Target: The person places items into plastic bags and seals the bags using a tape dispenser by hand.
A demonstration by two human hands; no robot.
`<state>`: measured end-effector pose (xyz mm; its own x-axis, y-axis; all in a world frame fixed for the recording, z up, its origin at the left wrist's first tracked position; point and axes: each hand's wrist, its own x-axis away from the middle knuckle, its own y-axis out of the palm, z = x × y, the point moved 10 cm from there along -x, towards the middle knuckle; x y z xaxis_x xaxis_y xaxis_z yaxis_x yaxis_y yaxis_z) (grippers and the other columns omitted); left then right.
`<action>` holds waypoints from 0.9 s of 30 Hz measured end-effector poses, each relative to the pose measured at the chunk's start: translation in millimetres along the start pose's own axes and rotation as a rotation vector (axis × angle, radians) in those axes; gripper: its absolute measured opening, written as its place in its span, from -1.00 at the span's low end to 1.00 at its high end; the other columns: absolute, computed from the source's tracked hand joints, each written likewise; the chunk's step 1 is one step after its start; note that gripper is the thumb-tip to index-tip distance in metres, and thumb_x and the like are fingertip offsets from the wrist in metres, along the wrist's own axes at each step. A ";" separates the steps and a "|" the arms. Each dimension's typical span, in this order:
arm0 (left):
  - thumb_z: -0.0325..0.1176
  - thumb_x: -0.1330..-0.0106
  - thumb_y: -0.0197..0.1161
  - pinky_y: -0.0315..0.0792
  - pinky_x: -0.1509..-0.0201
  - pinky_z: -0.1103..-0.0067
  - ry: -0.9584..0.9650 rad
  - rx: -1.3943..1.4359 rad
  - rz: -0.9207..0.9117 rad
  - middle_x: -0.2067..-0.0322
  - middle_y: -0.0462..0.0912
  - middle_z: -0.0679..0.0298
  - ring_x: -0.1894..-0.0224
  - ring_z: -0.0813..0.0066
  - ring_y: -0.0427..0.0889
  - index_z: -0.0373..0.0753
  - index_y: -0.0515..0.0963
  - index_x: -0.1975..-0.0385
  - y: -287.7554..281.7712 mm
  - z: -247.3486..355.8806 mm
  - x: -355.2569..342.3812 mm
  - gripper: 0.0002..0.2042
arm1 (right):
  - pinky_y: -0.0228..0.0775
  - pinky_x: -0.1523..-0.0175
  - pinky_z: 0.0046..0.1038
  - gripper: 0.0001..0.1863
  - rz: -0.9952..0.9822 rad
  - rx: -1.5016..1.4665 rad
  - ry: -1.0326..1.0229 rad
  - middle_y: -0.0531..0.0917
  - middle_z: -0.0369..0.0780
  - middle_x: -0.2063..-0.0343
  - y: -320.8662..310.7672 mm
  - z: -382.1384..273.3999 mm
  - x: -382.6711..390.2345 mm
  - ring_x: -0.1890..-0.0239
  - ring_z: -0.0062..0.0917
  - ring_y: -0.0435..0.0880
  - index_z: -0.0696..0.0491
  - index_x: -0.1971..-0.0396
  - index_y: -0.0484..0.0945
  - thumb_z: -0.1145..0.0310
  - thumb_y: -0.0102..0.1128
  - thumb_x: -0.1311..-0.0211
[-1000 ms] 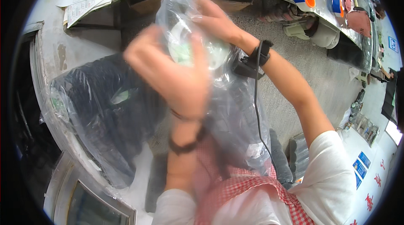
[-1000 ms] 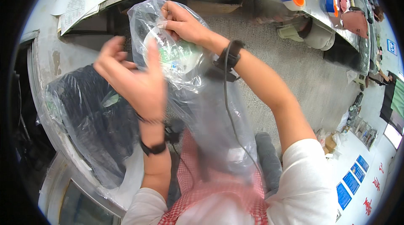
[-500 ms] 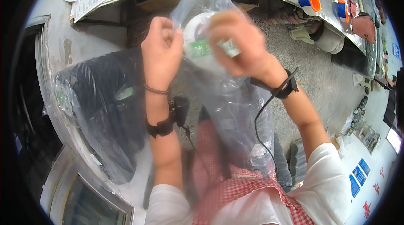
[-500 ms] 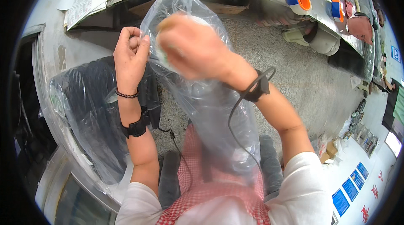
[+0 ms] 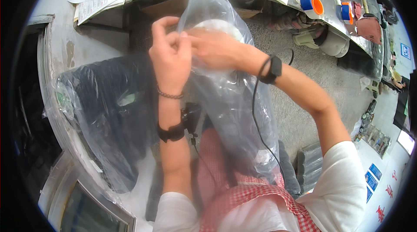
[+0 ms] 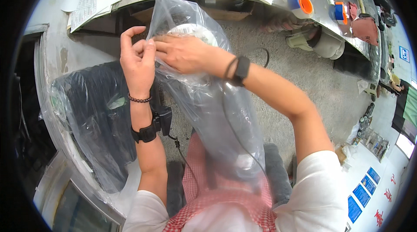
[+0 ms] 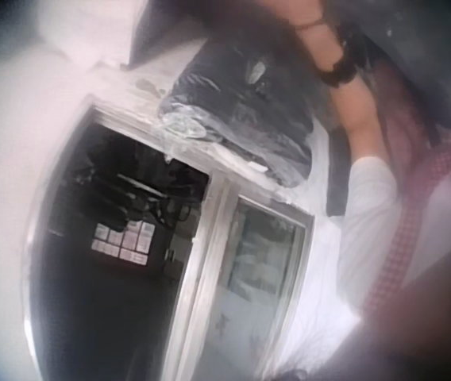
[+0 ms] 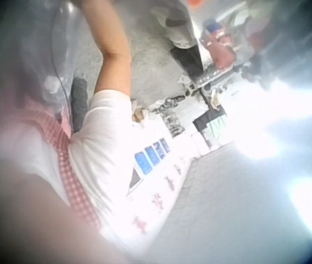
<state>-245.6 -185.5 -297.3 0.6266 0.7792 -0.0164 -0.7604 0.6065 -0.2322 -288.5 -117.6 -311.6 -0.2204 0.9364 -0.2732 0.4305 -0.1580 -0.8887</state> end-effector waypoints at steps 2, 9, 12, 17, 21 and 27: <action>-0.57 -0.27 0.11 0.15 0.52 0.78 -0.055 -0.048 0.048 0.67 0.38 0.49 0.60 0.85 0.23 -0.34 0.36 -0.02 -15.6 -2.6 1.2 -0.69 | 0.47 -0.04 -0.36 -0.70 0.074 0.078 -0.070 0.52 -0.15 0.08 -32.6 -15.6 7.1 -0.06 -0.31 0.50 0.11 0.19 0.52 0.20 0.18 -0.21; -0.35 -0.15 0.23 0.40 0.43 0.50 0.200 -0.664 0.111 0.72 0.46 0.30 0.64 0.41 0.49 -0.25 0.55 0.13 -5.5 31.3 -39.1 -0.72 | 0.49 0.07 -0.35 -0.52 0.500 -0.045 0.453 0.57 -0.15 0.19 -90.2 40.6 40.0 0.13 -0.31 0.59 0.13 0.16 0.49 0.29 0.47 0.09; -0.24 -0.23 0.23 0.41 0.42 0.43 0.189 -0.657 0.078 0.68 0.52 0.20 0.59 0.26 0.55 -0.21 0.60 0.39 -8.9 27.2 -73.9 -0.83 | 0.38 -0.13 -0.30 -0.56 0.360 0.116 0.209 0.59 -0.08 0.12 -60.1 9.0 0.0 0.00 -0.26 0.55 0.19 0.10 0.48 0.23 0.29 -0.09; -0.32 -0.29 0.21 0.29 0.54 0.51 0.384 -0.556 0.054 0.71 0.41 0.13 0.68 0.35 0.40 -0.28 0.52 0.46 6.9 33.6 -66.1 -0.83 | 0.29 -0.19 -0.23 -0.58 0.209 0.189 0.333 0.61 -0.05 0.15 -35.1 39.0 -14.7 -0.03 -0.22 0.56 0.22 0.13 0.50 0.16 0.11 -0.20; -0.43 -0.29 0.20 0.21 0.55 0.62 0.372 -0.381 0.004 0.72 0.28 0.21 0.66 0.57 0.21 -0.35 0.48 0.47 14.4 27.1 -49.7 -0.86 | 0.33 -0.13 -0.19 -0.61 -0.136 0.128 0.364 0.66 -0.04 0.28 7.4 62.2 -26.1 0.07 -0.17 0.62 0.16 0.18 0.57 0.14 0.00 -0.23; -0.48 -0.27 0.21 0.24 0.53 0.63 0.436 -0.256 -0.086 0.69 0.33 0.21 0.64 0.59 0.27 -0.36 0.53 0.42 19.7 30.3 -33.1 -0.92 | 0.39 -0.09 -0.22 -0.50 -0.826 -0.154 0.610 0.66 -0.08 0.11 46.9 99.0 -20.1 0.01 -0.13 0.60 0.01 0.13 0.62 -0.02 -0.19 -0.30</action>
<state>-286.6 -194.5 -271.9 0.7395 0.5566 -0.3786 -0.6711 0.5648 -0.4803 -350.5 -174.9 -384.3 -0.0355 0.7412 0.6703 0.4632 0.6065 -0.6462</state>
